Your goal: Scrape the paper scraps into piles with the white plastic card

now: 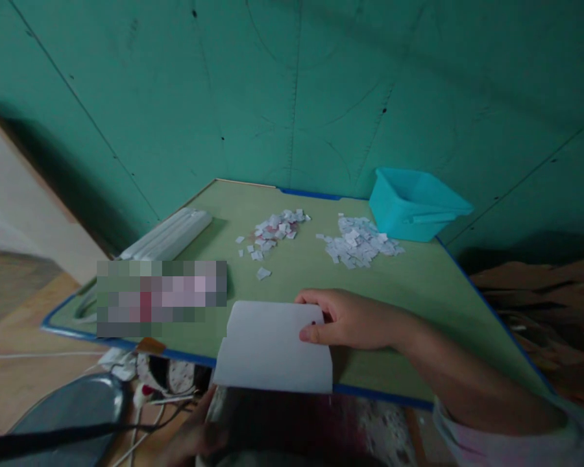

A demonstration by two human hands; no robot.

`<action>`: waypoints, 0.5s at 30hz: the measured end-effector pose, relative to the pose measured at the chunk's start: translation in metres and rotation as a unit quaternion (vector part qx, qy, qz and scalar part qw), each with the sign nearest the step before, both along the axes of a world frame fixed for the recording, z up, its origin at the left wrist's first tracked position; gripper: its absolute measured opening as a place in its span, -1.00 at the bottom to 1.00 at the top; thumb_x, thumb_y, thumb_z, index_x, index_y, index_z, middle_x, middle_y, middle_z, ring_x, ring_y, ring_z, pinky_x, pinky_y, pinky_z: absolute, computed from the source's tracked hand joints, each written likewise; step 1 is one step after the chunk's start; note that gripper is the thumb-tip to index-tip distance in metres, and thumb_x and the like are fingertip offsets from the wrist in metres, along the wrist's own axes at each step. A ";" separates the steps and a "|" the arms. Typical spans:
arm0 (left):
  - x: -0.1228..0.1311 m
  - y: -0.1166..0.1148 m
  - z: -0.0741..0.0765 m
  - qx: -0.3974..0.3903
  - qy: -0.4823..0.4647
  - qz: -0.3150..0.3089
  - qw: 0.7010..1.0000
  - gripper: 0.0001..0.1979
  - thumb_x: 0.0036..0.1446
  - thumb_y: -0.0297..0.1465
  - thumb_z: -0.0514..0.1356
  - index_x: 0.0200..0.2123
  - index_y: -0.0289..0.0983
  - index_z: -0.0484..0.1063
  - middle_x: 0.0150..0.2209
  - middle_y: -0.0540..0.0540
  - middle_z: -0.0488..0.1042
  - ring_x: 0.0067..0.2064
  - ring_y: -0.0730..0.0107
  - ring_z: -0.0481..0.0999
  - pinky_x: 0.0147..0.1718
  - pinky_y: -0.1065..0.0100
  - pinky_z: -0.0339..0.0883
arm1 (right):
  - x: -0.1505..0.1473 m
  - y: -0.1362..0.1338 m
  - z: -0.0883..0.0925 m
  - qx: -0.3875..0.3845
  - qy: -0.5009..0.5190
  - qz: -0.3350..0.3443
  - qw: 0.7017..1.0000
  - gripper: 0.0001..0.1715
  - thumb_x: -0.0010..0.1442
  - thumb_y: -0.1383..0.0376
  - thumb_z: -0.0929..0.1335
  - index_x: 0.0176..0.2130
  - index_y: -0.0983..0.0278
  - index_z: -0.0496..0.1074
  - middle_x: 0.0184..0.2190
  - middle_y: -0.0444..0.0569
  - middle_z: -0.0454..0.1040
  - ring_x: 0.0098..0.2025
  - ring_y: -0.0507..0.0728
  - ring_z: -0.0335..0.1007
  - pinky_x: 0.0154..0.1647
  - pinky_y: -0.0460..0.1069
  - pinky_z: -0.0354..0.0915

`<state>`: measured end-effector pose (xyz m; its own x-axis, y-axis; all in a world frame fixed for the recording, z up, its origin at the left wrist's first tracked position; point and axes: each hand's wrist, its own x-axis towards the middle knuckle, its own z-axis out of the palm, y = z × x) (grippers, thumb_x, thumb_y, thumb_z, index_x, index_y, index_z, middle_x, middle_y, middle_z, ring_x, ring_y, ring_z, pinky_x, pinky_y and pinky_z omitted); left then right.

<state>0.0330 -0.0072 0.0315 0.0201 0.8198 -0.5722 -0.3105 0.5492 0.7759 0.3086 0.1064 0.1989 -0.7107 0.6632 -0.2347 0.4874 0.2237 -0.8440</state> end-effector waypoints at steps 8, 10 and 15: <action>0.025 0.004 0.004 0.087 -0.089 -0.042 0.991 -0.38 -0.55 -0.51 0.35 -0.25 0.02 0.62 -0.28 0.11 0.64 -0.07 -0.06 0.51 -0.05 0.24 0.32 | 0.015 0.015 0.005 -0.022 0.144 -0.171 0.975 -0.73 0.09 0.17 0.34 -0.23 0.26 0.28 -0.40 -0.14 0.34 -0.39 0.02 0.28 -0.42 -0.09 0.18; 0.016 0.004 -0.001 0.080 -0.037 -0.049 0.995 -0.50 -0.53 -0.52 0.36 -0.37 0.03 0.64 -0.40 0.08 0.64 -0.02 -0.09 0.49 0.00 0.21 0.27 | 0.021 0.022 0.010 0.041 0.161 -0.265 0.950 -0.74 0.08 0.19 0.34 -0.24 0.26 0.27 -0.42 -0.15 0.33 -0.39 0.03 0.27 -0.40 -0.08 0.18; 0.005 -0.001 -0.017 0.048 -0.052 -0.074 0.995 -0.68 -0.42 -0.47 0.32 -0.44 -0.09 0.58 -0.37 -0.05 0.64 0.15 -0.08 0.34 0.04 0.17 0.23 | 0.022 0.024 0.010 0.145 0.112 -0.333 0.925 -0.81 0.10 0.22 0.31 -0.27 0.24 0.28 -0.46 -0.15 0.32 -0.43 0.04 0.25 -0.44 -0.07 0.15</action>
